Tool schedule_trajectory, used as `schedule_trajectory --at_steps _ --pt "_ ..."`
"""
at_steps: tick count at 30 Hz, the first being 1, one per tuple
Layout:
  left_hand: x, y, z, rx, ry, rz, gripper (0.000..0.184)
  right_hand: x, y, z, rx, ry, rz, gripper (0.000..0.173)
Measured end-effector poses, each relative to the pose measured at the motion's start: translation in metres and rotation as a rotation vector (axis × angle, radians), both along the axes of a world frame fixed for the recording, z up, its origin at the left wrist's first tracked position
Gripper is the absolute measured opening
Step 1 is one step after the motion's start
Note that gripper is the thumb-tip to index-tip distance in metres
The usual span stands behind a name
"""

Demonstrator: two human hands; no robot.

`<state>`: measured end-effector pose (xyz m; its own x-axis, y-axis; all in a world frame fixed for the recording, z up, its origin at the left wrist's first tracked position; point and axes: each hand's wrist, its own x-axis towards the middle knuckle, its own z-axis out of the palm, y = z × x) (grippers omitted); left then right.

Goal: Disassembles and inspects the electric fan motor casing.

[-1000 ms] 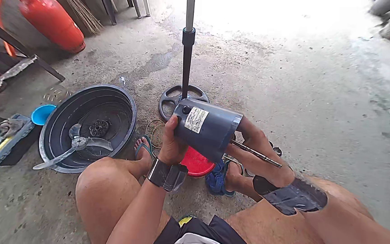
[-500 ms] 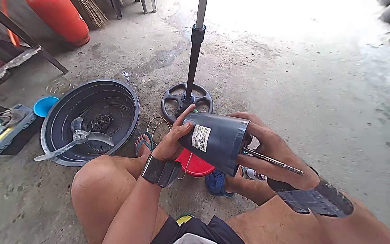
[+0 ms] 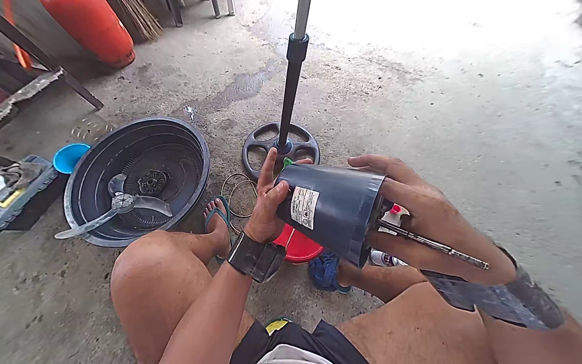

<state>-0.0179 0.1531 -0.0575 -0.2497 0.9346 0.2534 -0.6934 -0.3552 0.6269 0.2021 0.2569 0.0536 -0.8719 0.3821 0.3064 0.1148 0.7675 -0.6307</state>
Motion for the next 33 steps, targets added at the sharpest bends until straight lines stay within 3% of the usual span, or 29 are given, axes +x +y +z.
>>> schedule_trajectory --at_steps 5,10,14,16,19,24,27,33 --pt "-0.005 -0.011 0.005 0.063 -0.129 -0.239 0.065 -0.004 -0.008 -0.002 -0.074 0.135 -0.018 0.050" --pt "-0.003 -0.023 0.016 -0.087 -0.130 -0.259 0.076 -0.003 -0.008 -0.015 -0.126 0.209 0.041 0.053" --pt "-0.007 -0.030 0.011 0.010 -0.172 -0.337 0.079 -0.004 -0.021 -0.023 -0.159 0.294 0.045 0.054" --pt "-0.004 -0.034 0.019 0.001 -0.141 -0.267 0.076 -0.007 -0.028 -0.024 -0.243 0.356 0.014 0.055" --pt "0.003 -0.036 0.021 -0.073 0.017 -0.123 0.086 -0.010 -0.038 -0.020 -0.323 0.399 -0.047 0.054" --pt "0.010 -0.036 0.011 -0.094 0.084 -0.049 0.091 -0.012 -0.042 -0.014 -0.216 0.389 -0.086 0.055" --pt "0.006 -0.034 0.013 -0.108 -0.040 -0.112 0.093 -0.012 -0.044 -0.013 -0.177 0.352 -0.115 0.054" --pt "0.008 -0.032 0.004 -0.023 -0.321 -0.151 0.074 -0.014 -0.047 -0.018 -0.035 0.237 -0.196 0.055"
